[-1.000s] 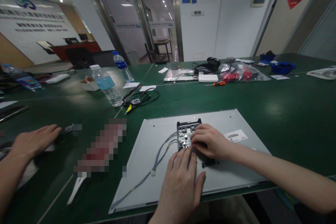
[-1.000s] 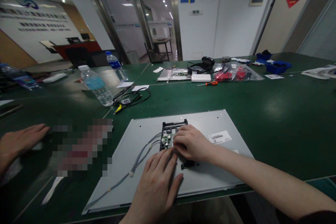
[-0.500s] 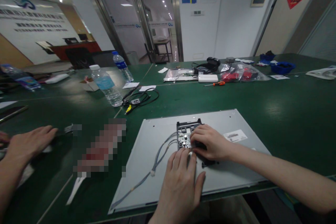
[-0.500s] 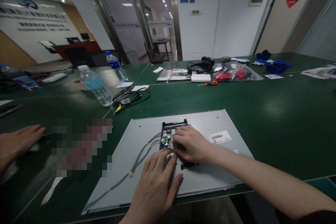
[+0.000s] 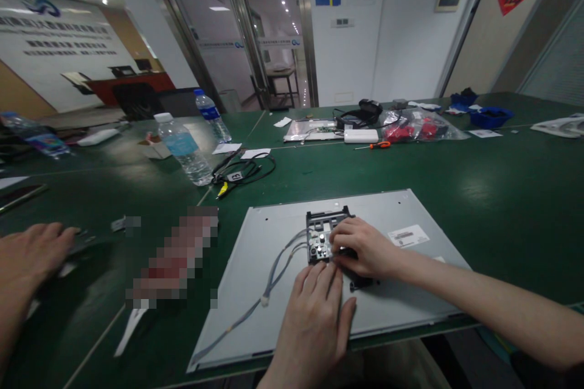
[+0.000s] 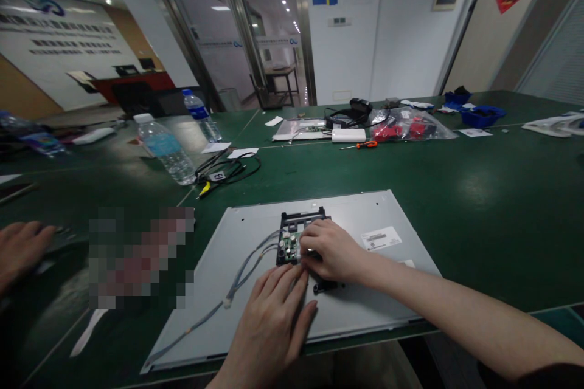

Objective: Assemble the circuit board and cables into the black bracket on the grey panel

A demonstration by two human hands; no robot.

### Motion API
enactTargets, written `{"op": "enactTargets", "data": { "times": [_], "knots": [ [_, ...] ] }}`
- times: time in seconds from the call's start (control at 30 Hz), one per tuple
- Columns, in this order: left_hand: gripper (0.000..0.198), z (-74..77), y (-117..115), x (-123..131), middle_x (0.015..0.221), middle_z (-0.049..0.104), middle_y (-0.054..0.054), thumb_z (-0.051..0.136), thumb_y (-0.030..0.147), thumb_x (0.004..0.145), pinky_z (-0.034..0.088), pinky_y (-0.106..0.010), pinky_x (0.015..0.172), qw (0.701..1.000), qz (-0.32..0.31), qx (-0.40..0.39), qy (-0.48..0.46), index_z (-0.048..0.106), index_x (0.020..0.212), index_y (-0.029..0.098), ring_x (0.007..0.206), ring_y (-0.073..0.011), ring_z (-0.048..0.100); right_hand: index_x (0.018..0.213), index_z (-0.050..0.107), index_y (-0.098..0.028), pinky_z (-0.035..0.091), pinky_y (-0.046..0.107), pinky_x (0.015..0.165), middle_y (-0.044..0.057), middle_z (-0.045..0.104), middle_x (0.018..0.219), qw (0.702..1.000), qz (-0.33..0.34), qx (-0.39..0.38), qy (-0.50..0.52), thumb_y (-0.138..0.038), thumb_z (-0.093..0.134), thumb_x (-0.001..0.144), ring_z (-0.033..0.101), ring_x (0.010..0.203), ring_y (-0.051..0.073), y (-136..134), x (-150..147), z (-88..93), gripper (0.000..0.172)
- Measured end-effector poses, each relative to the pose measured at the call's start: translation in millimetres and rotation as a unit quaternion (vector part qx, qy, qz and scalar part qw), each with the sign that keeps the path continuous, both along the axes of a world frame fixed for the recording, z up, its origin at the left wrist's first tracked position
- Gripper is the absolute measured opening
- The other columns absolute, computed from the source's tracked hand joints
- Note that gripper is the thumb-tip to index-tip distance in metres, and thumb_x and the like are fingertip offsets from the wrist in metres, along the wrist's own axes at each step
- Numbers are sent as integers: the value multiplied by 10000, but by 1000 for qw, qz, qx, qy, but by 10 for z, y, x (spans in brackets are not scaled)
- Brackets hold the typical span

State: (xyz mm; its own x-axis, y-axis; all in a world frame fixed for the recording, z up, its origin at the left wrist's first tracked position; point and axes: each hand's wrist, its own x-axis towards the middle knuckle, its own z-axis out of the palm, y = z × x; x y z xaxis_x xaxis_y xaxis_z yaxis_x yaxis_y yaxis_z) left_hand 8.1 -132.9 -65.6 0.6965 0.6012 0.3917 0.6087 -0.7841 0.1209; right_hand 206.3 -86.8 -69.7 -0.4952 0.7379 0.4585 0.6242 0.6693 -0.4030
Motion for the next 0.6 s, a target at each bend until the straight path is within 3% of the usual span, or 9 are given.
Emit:
{"op": "enactTargets", "data": {
  "times": [0.6],
  "knots": [
    [345,-37,6,3,1163,670,-158,495,245,912,516,-485,935,1000,-23,4,5,628,1179,72,1080,-311,618,781,666,-194,462,363,851,36,699,935,1000,3,20,22,-182,674,833,580,910,200,4,-8,-5,55]
  ]
}}
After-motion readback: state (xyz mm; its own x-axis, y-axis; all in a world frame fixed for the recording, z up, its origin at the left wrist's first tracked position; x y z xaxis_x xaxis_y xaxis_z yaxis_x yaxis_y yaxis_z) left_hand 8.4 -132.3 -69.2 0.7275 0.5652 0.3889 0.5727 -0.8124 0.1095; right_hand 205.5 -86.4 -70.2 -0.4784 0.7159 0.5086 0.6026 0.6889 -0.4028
